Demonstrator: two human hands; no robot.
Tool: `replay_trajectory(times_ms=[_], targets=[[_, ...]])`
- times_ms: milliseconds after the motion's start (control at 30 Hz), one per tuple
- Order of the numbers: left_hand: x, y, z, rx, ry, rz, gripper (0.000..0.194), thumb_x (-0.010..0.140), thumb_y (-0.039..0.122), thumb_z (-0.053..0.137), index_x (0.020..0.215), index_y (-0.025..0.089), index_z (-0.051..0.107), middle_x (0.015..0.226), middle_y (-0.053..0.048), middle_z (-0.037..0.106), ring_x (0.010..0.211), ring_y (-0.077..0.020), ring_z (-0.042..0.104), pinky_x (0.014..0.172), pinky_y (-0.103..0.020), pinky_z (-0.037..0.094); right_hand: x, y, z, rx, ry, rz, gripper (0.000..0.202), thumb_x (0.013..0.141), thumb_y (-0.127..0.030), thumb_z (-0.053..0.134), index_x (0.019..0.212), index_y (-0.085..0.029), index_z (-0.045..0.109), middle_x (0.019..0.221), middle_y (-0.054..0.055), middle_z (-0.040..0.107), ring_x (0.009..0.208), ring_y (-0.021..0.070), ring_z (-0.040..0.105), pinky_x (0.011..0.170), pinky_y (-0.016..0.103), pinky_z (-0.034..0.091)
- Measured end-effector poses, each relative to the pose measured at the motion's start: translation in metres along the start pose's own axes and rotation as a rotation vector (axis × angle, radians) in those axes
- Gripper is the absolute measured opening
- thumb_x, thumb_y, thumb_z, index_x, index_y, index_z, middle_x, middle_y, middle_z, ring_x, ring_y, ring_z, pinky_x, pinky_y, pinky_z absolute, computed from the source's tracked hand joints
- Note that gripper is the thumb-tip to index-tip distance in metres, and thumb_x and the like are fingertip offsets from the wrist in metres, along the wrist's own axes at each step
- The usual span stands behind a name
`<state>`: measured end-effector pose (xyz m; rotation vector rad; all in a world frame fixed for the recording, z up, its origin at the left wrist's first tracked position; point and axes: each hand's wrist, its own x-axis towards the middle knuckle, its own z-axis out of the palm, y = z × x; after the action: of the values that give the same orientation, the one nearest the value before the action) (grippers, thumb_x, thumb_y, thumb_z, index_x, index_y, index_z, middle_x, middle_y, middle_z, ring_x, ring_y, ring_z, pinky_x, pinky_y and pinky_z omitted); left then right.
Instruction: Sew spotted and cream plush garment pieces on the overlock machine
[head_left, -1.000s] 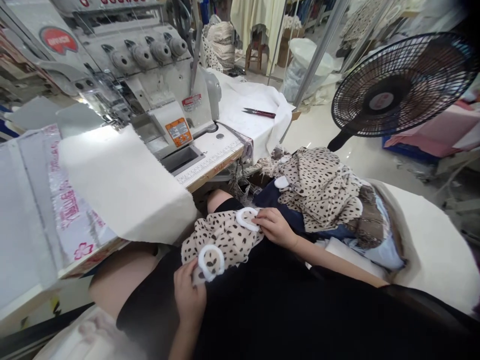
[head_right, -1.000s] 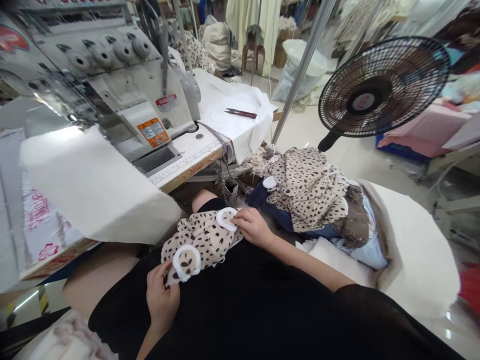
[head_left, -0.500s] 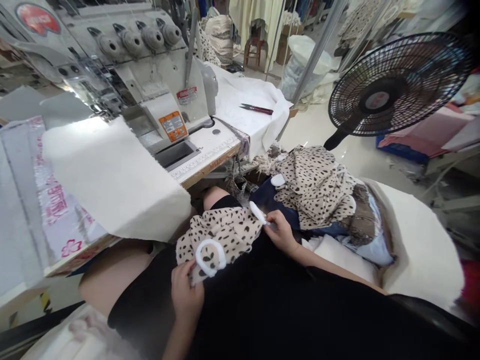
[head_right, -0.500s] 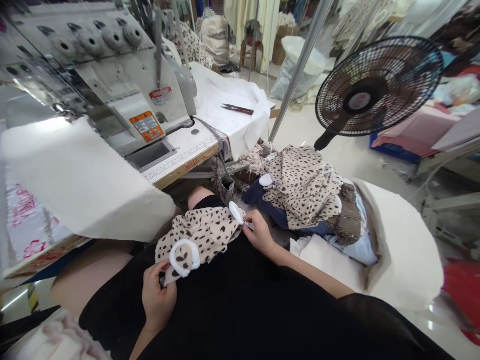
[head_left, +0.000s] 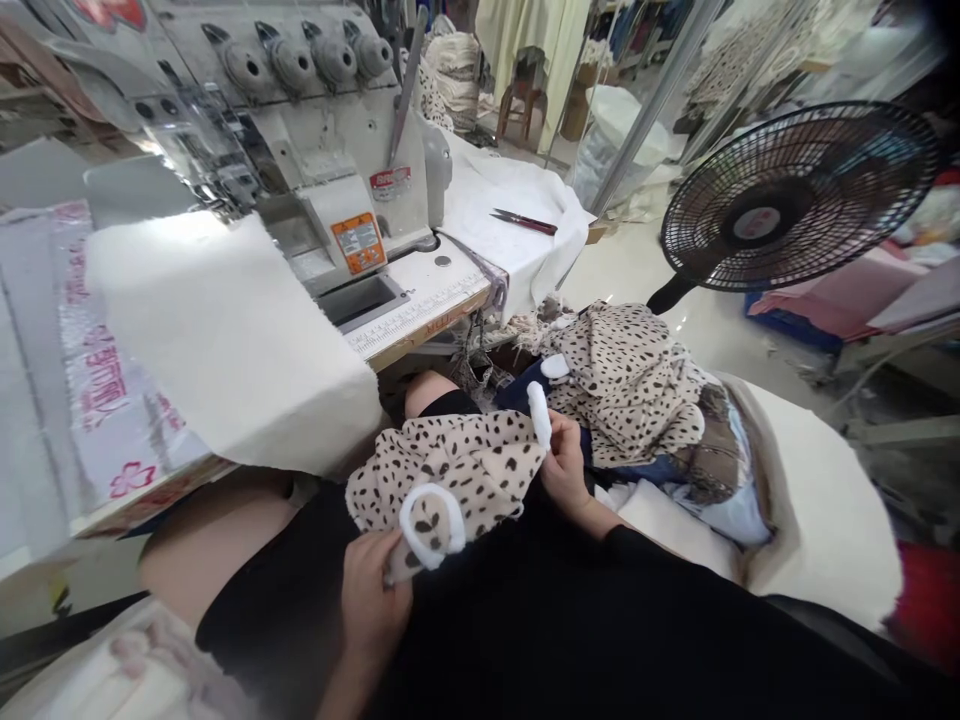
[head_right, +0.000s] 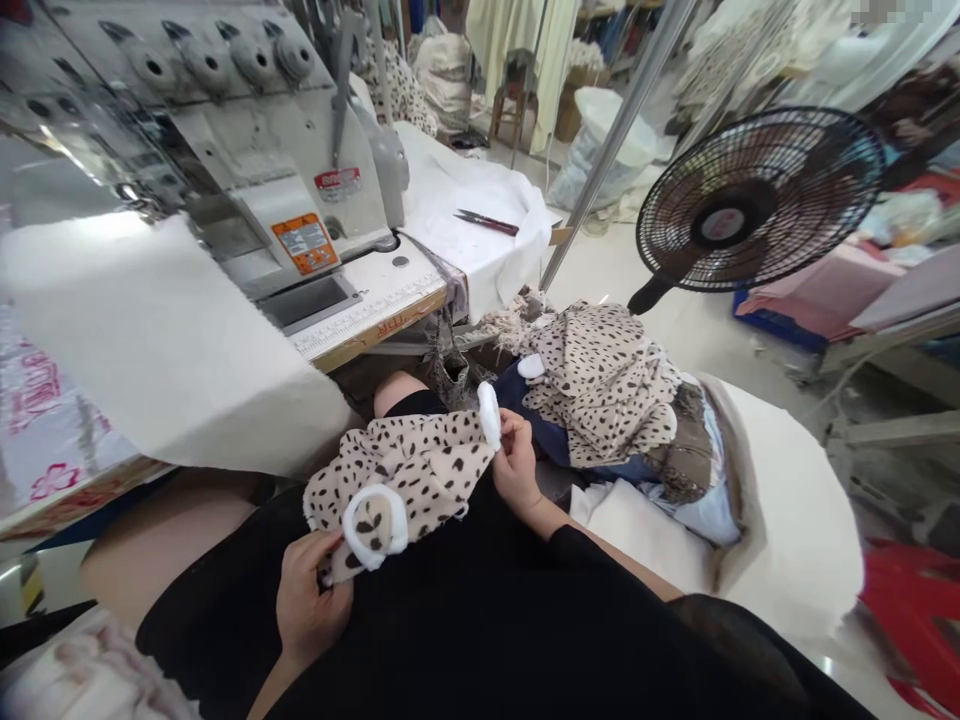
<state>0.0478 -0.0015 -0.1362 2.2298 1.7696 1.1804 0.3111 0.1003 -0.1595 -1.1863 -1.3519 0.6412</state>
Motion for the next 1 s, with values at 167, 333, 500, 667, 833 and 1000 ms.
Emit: replay_trajectory(times_ms=[167,333,500,667,833,1000], targets=[[-0.001,0.001,0.001,-0.031,0.021,-0.033,0.019,0.076,0.013,0.048,0.094,0.014,0.052,0.085,-0.005,0.053,0.081,-0.0171,0.049,0.071,-0.026,0.042,0.000,0.000,-0.002,-0.034,-0.039,0.001,0.011,0.082,-0.020,0.046,0.087,-0.020,0.037,0.105,0.009,0.048,0.095,0.0193,0.049,0.080,0.035,0.041],[-0.003,0.002,0.005,-0.140,-0.009,-0.220,0.020,0.075,0.015,0.051,0.095,0.015,0.051,0.081,-0.003,0.050,0.075,-0.0151,0.049,0.066,-0.024,0.042,0.001,-0.005,-0.004,-0.077,-0.063,-0.007,0.008,0.078,-0.014,0.049,0.080,-0.019,0.043,0.092,0.005,0.048,0.086,0.0174,0.047,0.078,0.032,0.038],[-0.004,0.004,0.006,-0.283,-0.146,-0.368,0.023,0.071,0.008,0.036,0.084,0.015,0.054,0.083,-0.004,0.050,0.077,-0.0156,0.049,0.069,-0.025,0.041,0.000,-0.009,-0.002,-0.082,-0.116,-0.014,0.008,0.076,-0.013,0.048,0.078,-0.019,0.044,0.087,0.003,0.048,0.081,0.0170,0.047,0.075,0.031,0.039],[-0.006,0.000,0.010,-0.380,-0.199,-0.431,0.026,0.072,0.011,0.033,0.080,0.014,0.058,0.081,-0.006,0.050,0.080,-0.0180,0.050,0.070,-0.028,0.043,-0.001,-0.009,-0.002,-0.087,-0.148,0.006,0.006,0.076,-0.014,0.047,0.077,-0.019,0.044,0.085,0.003,0.049,0.079,0.0169,0.048,0.074,0.031,0.040],[-0.009,-0.002,0.013,-0.450,-0.173,-0.583,0.032,0.074,0.014,0.036,0.097,0.014,0.058,0.094,-0.006,0.056,0.089,-0.0189,0.052,0.082,-0.031,0.043,0.000,-0.007,-0.003,-0.081,-0.153,0.014,0.006,0.077,-0.015,0.048,0.076,-0.019,0.044,0.084,0.003,0.049,0.079,0.0167,0.048,0.074,0.031,0.040],[-0.010,-0.003,0.014,-0.494,-0.157,-0.640,0.034,0.073,0.017,0.039,0.099,0.013,0.060,0.095,-0.007,0.059,0.091,-0.0205,0.054,0.080,-0.031,0.045,0.000,-0.004,-0.003,-0.079,-0.140,0.005,0.006,0.077,-0.015,0.049,0.076,-0.019,0.044,0.084,0.003,0.049,0.080,0.0171,0.048,0.075,0.032,0.040]])
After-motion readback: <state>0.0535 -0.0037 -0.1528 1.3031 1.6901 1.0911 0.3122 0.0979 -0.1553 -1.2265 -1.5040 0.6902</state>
